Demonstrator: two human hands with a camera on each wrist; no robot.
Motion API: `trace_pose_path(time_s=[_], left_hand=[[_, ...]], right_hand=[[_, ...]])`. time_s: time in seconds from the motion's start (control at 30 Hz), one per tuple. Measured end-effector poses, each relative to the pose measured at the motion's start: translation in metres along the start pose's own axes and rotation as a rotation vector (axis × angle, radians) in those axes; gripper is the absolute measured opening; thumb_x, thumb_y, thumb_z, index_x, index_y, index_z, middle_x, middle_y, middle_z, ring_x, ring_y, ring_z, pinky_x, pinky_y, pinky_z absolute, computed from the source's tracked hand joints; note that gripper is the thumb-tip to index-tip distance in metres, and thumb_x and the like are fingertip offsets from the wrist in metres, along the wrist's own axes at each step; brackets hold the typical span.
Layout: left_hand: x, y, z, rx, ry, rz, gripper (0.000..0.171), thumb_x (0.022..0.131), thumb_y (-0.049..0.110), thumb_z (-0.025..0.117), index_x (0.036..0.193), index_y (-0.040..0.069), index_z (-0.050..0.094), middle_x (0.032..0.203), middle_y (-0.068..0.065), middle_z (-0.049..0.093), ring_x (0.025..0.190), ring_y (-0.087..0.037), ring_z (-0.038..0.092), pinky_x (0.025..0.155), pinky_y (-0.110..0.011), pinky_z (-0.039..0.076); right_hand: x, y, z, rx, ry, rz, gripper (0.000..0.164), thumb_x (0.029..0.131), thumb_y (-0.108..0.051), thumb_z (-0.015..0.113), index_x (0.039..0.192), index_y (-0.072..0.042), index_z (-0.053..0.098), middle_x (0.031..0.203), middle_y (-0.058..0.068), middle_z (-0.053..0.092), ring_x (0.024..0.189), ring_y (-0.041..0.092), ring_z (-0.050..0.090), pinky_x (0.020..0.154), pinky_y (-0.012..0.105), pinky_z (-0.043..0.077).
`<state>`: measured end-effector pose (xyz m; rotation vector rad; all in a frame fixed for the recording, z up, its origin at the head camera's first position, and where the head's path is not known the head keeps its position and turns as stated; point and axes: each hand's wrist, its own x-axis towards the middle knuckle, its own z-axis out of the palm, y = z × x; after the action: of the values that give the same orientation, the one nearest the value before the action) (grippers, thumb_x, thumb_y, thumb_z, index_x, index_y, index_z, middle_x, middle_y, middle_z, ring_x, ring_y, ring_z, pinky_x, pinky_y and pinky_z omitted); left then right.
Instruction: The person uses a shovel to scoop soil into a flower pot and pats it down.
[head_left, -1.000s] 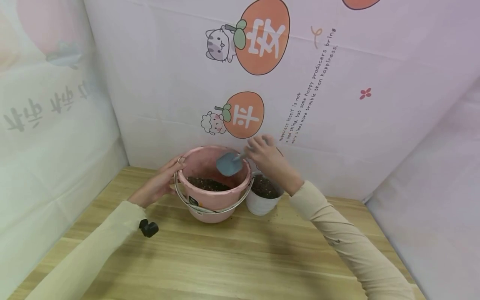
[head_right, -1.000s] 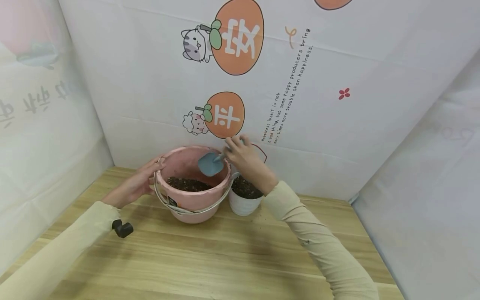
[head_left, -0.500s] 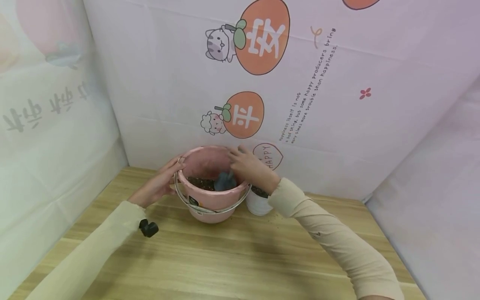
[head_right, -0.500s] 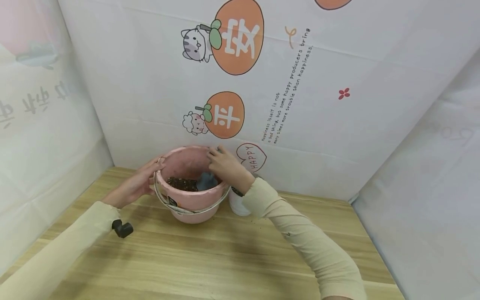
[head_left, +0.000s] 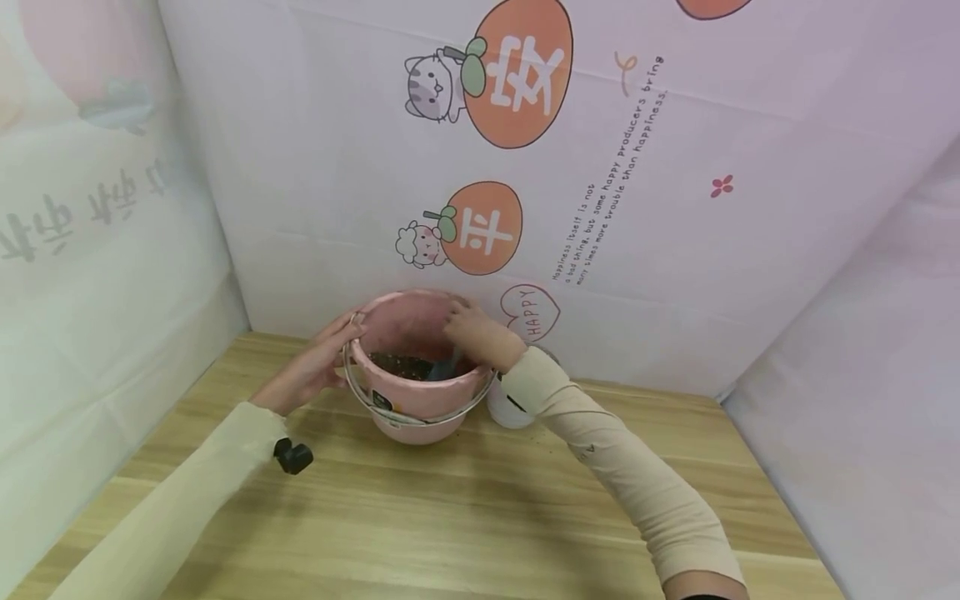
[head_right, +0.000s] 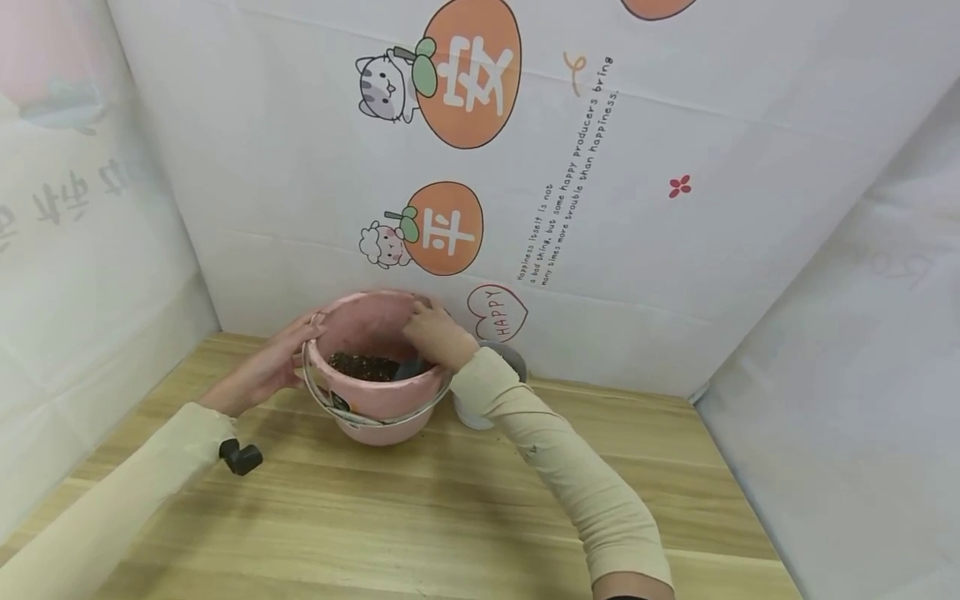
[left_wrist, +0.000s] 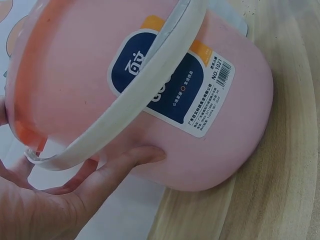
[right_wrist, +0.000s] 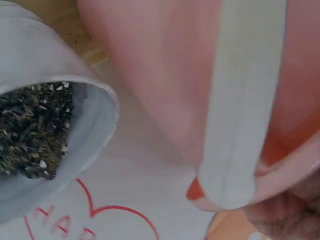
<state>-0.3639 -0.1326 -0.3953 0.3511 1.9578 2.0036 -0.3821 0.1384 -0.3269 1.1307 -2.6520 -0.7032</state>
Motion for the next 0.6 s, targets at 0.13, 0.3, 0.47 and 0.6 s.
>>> trace_pose_path(time_s=[0.13, 0.3, 0.47, 0.6], left_hand=[[0.0016, 0.0, 0.001, -0.009, -0.002, 0.008, 0.073, 0.111, 0.045, 0.045, 0.17, 0.031, 0.005, 0.175, -0.013, 0.011, 0.142, -0.042, 0.033, 0.07, -0.031, 0.05], [0.0041, 0.0023, 0.0023, -0.01, -0.011, 0.014, 0.073, 0.111, 0.044, 0.046, 0.17, 0.032, 0.006, 0.174, -0.015, 0.014, 0.143, -0.044, 0.033, 0.078, -0.036, 0.053], [0.0029, 0.0016, 0.0002, 0.008, -0.009, 0.014, 0.073, 0.111, 0.045, 0.044, 0.17, 0.031, 0.005, 0.174, -0.015, 0.012, 0.139, -0.04, 0.036, 0.077, -0.037, 0.053], [0.0024, -0.0018, -0.001, 0.015, 0.003, 0.005, 0.073, 0.111, 0.047, 0.045, 0.17, 0.032, 0.006, 0.171, -0.017, 0.02, 0.121, -0.027, 0.047, 0.07, -0.031, 0.051]], right_hand=[[-0.0001, 0.0051, 0.0034, 0.157, -0.066, 0.021, 0.017, 0.093, -0.016, 0.078, 0.109, -0.01, 0.077, 0.122, 0.01, 0.073, 0.122, 0.026, 0.06, 0.112, 0.049, 0.041], [0.0013, 0.01, 0.0067, 0.274, -0.099, 0.044, 0.016, 0.092, -0.017, 0.079, 0.107, -0.011, 0.078, 0.124, 0.009, 0.073, 0.126, 0.026, 0.059, 0.117, 0.051, 0.035], [0.0056, 0.0099, 0.0079, 0.356, -0.11, 0.034, 0.01, 0.091, -0.015, 0.08, 0.1, -0.012, 0.08, 0.118, 0.008, 0.073, 0.124, 0.025, 0.059, 0.119, 0.05, 0.033], [0.0082, 0.0095, 0.0105, 0.385, -0.112, 0.023, 0.006, 0.09, -0.013, 0.08, 0.095, -0.01, 0.08, 0.117, 0.009, 0.072, 0.122, 0.024, 0.059, 0.116, 0.049, 0.036]])
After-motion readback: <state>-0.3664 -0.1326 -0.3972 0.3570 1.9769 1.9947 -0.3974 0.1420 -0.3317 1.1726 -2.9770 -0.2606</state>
